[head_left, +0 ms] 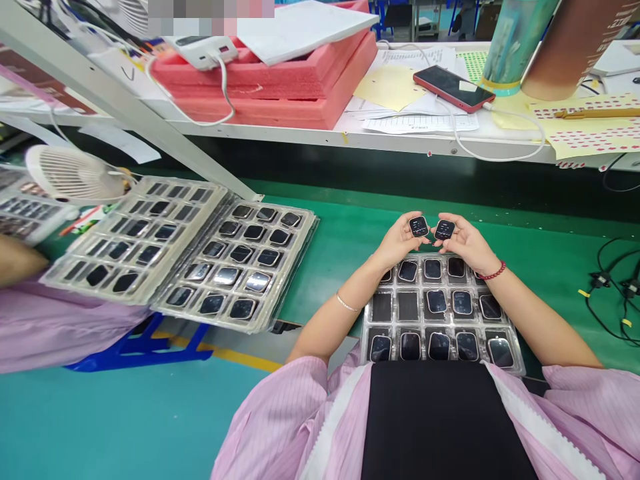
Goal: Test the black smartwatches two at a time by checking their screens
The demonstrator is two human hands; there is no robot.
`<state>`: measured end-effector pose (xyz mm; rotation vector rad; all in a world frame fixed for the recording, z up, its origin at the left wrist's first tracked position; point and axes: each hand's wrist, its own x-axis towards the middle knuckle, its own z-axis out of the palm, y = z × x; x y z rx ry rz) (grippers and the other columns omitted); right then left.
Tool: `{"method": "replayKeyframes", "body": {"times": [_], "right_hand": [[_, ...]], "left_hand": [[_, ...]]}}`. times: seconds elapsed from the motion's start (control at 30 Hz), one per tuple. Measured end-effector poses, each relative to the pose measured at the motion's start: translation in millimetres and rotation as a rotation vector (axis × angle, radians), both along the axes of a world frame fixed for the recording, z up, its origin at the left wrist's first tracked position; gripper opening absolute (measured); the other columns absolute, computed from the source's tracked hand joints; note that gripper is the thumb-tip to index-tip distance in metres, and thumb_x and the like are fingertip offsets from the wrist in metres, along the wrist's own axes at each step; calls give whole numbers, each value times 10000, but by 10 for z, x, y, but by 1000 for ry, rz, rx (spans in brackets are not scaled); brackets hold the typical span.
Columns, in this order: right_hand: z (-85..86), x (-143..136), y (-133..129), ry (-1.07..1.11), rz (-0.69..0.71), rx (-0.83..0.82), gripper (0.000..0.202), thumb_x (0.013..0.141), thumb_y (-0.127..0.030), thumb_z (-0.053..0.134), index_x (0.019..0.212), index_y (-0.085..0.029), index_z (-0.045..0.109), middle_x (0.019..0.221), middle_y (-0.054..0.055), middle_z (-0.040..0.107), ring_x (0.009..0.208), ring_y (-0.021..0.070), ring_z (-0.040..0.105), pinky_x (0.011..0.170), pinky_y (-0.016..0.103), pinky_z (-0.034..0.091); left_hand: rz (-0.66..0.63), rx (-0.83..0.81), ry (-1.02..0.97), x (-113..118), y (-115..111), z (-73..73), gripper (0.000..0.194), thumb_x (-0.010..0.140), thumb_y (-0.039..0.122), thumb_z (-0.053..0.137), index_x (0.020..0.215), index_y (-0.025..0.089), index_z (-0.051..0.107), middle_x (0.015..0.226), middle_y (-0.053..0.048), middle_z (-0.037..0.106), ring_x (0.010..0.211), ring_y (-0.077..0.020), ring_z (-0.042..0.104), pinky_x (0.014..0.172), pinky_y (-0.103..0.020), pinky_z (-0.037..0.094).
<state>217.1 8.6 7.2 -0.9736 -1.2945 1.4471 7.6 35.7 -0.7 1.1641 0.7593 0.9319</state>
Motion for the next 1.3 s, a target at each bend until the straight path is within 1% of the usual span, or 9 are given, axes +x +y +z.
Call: {"method": "replayKeyframes", "body": {"times": [0.13,0.23,0.33,0.6,0.83,0.97,1.07,1.17,1.3], "right_hand": [[-16,-34,-30,-154,-64,97,454,779,-233,736,1214,-253,607,978,32,721,723,162,683,586,276,588],[-10,-43,-40,-191,-86,134,357,779,-219,707,1126,-243,626,940,28,712,750,176,686,631,298,584],[0,-53,-44,-203,-76,152,348,776,-230,702,1113,-241,616,949,38,715,825,208,705,690,336,594],[-9,-52,-35,-211,-75,174,337,771,-237,714,1095,-230,624,946,46,734,859,229,718,774,381,600],[-17,-54,-46,-215,-72,172,323,769,-230,713,1081,-237,627,961,44,735,847,225,719,784,385,602],[-8,-54,-44,-227,-77,157,327,761,-223,706,1079,-233,629,971,44,739,793,211,711,732,367,601],[-3,-57,-42,-228,-90,144,297,756,-216,690,1048,-225,635,941,42,742,741,202,702,699,362,597],[-5,-59,-42,-228,-88,155,313,741,-195,684,1049,-225,637,950,41,740,760,203,704,718,363,594],[-14,-53,-42,-241,-83,162,328,736,-202,690,1058,-227,634,965,45,737,774,208,705,709,359,589]], "left_hand": [[-12,91,75,18,-45,36,545,779,234,686,1295,176,522,1170,-113,690,863,-173,726,686,-261,500],[-21,112,100,21,-57,61,453,796,215,652,1236,174,554,1135,-97,699,837,-157,723,654,-232,486],[-23,122,92,25,-53,56,438,798,204,645,1225,174,554,1103,-86,703,829,-151,721,657,-225,490],[-45,147,106,13,-45,21,431,831,261,661,1242,170,565,1091,-87,714,828,-157,725,651,-217,492],[-44,159,107,17,-54,18,486,820,277,674,1282,179,561,1089,-87,718,835,-172,731,672,-236,510],[-40,155,123,18,-51,13,488,840,292,652,1304,169,559,1088,-93,719,832,-178,733,665,-241,514],[-38,150,142,20,-48,13,452,822,238,625,1264,154,582,1099,-100,720,829,-179,736,647,-234,507],[-40,149,129,24,-48,14,461,762,148,582,1223,159,593,1067,-83,731,828,-168,738,651,-221,505],[-41,155,95,33,-52,20,470,722,119,555,1190,155,591,1021,-61,735,809,-151,733,722,-242,540]]}}
